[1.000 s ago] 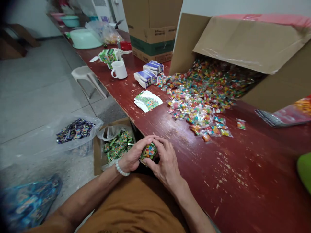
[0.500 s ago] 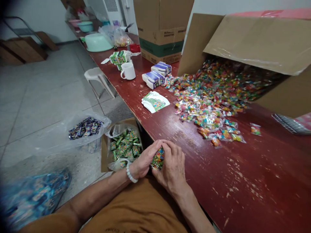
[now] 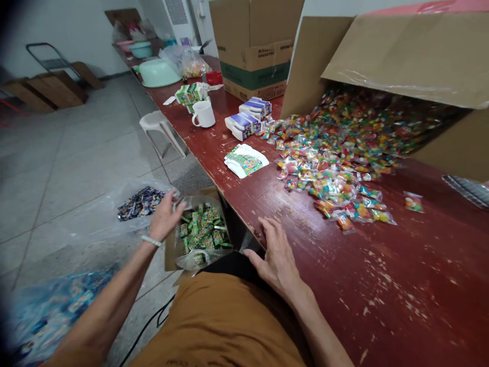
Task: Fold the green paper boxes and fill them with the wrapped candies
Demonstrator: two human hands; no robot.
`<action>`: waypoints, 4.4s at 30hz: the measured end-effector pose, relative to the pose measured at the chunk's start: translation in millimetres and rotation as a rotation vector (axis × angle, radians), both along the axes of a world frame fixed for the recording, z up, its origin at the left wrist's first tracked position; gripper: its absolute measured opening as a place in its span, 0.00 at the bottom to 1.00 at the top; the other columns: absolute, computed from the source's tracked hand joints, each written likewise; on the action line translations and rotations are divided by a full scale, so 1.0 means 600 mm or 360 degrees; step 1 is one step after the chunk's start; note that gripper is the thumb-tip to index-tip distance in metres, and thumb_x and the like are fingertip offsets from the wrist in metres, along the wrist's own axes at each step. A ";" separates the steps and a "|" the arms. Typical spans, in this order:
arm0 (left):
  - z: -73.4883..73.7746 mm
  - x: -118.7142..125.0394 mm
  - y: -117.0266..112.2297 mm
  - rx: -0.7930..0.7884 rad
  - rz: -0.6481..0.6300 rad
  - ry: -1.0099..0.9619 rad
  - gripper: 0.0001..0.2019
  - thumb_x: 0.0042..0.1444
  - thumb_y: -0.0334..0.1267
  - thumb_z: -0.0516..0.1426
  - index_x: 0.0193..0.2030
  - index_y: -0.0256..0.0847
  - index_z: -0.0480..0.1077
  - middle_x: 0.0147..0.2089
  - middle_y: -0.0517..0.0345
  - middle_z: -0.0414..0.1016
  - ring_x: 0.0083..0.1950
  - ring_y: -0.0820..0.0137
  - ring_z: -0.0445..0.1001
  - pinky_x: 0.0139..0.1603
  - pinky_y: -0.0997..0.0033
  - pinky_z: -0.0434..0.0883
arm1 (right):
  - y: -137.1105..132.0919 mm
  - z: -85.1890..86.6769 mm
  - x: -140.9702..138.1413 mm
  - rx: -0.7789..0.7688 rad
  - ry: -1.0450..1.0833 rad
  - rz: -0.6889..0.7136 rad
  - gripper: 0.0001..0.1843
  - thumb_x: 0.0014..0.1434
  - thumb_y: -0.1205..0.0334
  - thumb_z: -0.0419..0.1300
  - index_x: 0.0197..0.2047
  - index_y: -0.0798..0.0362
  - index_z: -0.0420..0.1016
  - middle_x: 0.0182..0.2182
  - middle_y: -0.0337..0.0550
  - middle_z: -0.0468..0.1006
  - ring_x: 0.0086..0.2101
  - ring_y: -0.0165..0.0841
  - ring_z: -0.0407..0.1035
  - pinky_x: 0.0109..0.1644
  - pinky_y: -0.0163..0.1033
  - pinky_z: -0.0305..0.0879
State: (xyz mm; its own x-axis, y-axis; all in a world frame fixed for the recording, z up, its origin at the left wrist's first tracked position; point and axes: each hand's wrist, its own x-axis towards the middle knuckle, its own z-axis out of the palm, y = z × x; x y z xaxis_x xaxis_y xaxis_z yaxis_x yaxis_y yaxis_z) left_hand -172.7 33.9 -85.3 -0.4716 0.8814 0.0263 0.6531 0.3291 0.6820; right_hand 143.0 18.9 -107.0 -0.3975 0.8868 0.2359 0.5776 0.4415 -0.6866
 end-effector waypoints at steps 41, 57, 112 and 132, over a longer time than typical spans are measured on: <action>0.041 0.222 0.066 -0.0082 -0.1074 -0.0921 0.18 0.48 0.47 0.65 0.34 0.40 0.62 0.29 0.63 0.68 0.30 0.72 0.69 0.31 0.74 0.65 | 0.022 0.030 0.013 -0.0643 0.1431 -0.0599 0.31 0.58 0.50 0.61 0.61 0.50 0.60 0.50 0.49 0.73 0.39 0.34 0.72 0.42 0.40 0.72; 0.042 0.284 -0.015 -0.0888 -0.1645 -0.2228 0.22 0.38 0.52 0.70 0.30 0.34 0.74 0.25 0.53 0.74 0.25 0.66 0.75 0.36 0.66 0.71 | -0.011 0.103 0.026 -0.1015 0.1427 0.0009 0.35 0.57 0.53 0.64 0.64 0.41 0.54 0.33 0.35 0.71 0.20 0.24 0.65 0.21 0.30 0.66; 0.037 0.297 -0.012 -0.0700 -0.0844 -0.2315 0.30 0.63 0.61 0.45 0.61 0.43 0.61 0.28 0.56 0.73 0.18 0.68 0.72 0.17 0.74 0.67 | 0.010 0.065 0.029 -0.0547 0.1063 -0.0186 0.10 0.60 0.54 0.62 0.32 0.52 0.73 0.34 0.41 0.77 0.26 0.28 0.70 0.32 0.36 0.67; 0.047 0.310 -0.005 -0.0496 -0.1164 -0.1750 0.36 0.61 0.65 0.44 0.61 0.36 0.66 0.24 0.58 0.70 0.18 0.73 0.68 0.16 0.78 0.65 | 0.009 0.100 0.041 -0.0171 0.0745 -0.0228 0.04 0.59 0.60 0.62 0.32 0.49 0.76 0.38 0.44 0.80 0.38 0.37 0.73 0.47 0.46 0.69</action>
State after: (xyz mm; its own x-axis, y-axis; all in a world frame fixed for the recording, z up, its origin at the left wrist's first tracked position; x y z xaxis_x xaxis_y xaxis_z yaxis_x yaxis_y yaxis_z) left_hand 13.5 31.1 -57.2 0.4553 0.8373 -0.3028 -0.0859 0.3798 0.9211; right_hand 167.5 24.3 -46.8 -0.1432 0.9538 0.2641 0.2464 0.2928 -0.9239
